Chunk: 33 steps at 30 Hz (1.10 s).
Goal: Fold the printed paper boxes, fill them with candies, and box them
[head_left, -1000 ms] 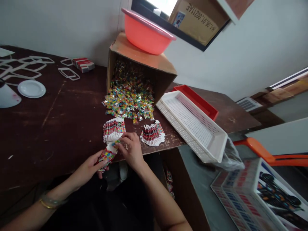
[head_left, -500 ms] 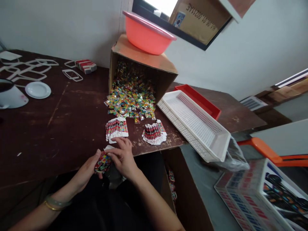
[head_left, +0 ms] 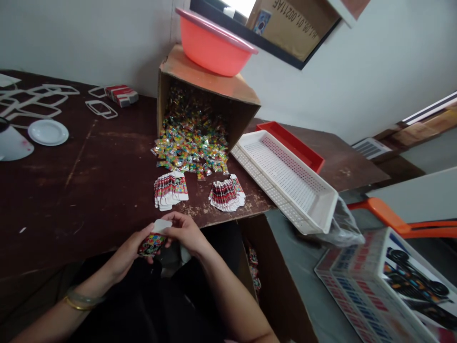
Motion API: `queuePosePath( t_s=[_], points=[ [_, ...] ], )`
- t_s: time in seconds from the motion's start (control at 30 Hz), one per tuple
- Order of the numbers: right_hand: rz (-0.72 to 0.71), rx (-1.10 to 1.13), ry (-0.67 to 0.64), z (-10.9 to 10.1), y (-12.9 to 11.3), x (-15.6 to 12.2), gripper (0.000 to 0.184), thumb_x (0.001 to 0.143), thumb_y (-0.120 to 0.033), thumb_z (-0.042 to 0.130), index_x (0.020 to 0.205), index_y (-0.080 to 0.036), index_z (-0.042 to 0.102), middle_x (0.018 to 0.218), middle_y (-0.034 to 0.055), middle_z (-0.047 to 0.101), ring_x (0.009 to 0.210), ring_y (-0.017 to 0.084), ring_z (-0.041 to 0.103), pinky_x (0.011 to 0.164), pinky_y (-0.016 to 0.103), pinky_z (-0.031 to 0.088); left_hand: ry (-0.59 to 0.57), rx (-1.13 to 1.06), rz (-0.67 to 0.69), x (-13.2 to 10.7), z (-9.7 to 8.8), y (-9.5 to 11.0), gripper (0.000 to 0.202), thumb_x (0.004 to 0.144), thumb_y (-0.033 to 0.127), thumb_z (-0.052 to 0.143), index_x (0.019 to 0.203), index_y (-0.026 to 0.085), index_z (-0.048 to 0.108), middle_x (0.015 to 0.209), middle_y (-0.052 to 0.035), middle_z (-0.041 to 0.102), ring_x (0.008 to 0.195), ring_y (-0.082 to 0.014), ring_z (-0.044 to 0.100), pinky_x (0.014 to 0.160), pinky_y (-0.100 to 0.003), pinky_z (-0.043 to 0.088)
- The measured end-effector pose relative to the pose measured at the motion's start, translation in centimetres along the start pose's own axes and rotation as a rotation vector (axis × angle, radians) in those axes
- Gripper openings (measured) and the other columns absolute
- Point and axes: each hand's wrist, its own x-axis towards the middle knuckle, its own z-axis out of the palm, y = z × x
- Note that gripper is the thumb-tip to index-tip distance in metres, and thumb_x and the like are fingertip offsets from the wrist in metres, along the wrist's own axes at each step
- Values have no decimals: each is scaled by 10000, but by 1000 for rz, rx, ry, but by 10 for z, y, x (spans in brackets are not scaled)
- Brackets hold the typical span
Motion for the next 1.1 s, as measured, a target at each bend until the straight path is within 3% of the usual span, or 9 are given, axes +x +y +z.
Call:
queuePosePath(
  t_s=[0.13, 0.23, 0.37, 0.47, 0.57, 0.7, 0.9, 1.03, 1.1],
  points=[
    [-315, -407, 73, 11, -5, -6, 202, 823, -277, 666, 999, -216, 744, 983, 36, 679, 806, 136, 647, 708, 250, 557, 14, 121, 102, 7, -9, 3, 429, 828, 534, 622, 964, 153, 764, 762, -73, 760, 741, -258, 657, 535, -298, 545],
    [-515, -536, 62, 18, -6, -11, 239, 922, -307, 587, 1094, -250, 743, 1080, 52, 687, 989, 160, 650, 890, 292, 526, 43, 198, 168, 9, -14, 8, 383, 801, 487, 675, 1010, 177, 759, 863, -65, 760, 800, -270, 664, 576, -313, 568],
    [-549, -539, 161, 20, -7, -9, 197, 905, -344, 637, 1018, -251, 770, 965, 41, 725, 891, 155, 679, 824, 273, 549, -8, 119, 153, 1, -14, 14, 348, 807, 422, 676, 1033, 171, 759, 901, -79, 751, 853, -281, 660, 658, -346, 583],
    [-577, -617, 124, 16, -9, -5, 205, 905, -339, 641, 1049, -255, 761, 1016, 41, 724, 914, 152, 681, 850, 268, 547, -117, 80, 96, -7, -14, 18, 364, 822, 401, 675, 1110, 185, 726, 826, -59, 718, 742, -237, 633, 581, -311, 562],
    [-572, -641, 57, 10, -9, -3, 205, 909, -329, 637, 1056, -250, 756, 1030, 42, 727, 935, 152, 682, 861, 266, 542, -191, 242, 94, -8, -16, 25, 313, 832, 412, 685, 1054, 198, 741, 758, -22, 666, 647, -188, 584, 545, -271, 528],
    [-484, -550, 76, 6, -3, 1, 191, 921, -333, 616, 973, -230, 768, 947, 38, 746, 881, 154, 690, 831, 280, 546, -317, 406, 155, -2, -21, 34, 258, 840, 407, 680, 1004, 223, 757, 779, -14, 655, 699, -192, 569, 614, -274, 521],
    [-658, -829, 59, 6, 5, -8, 256, 945, -345, 581, 1149, -264, 714, 1071, 57, 729, 952, 175, 650, 914, 357, 503, -301, 309, 86, -1, -30, 26, 285, 837, 446, 691, 974, 206, 759, 828, -27, 663, 719, -183, 565, 654, -282, 520],
    [-671, -898, 67, 10, 1, -20, 323, 941, -331, 588, 1246, -252, 660, 1141, 72, 714, 995, 195, 627, 915, 368, 494, -277, 100, 20, -3, -13, 10, 385, 847, 491, 668, 1113, 218, 724, 828, -28, 668, 710, -194, 594, 614, -303, 544],
    [-616, -850, 121, 0, -12, -37, 268, 947, -308, 578, 1183, -260, 696, 1065, 60, 736, 943, 187, 641, 866, 346, 507, -313, 62, 17, -1, 2, 7, 415, 846, 492, 670, 1175, 241, 709, 935, -52, 718, 815, -229, 649, 727, -353, 564]
  ],
)
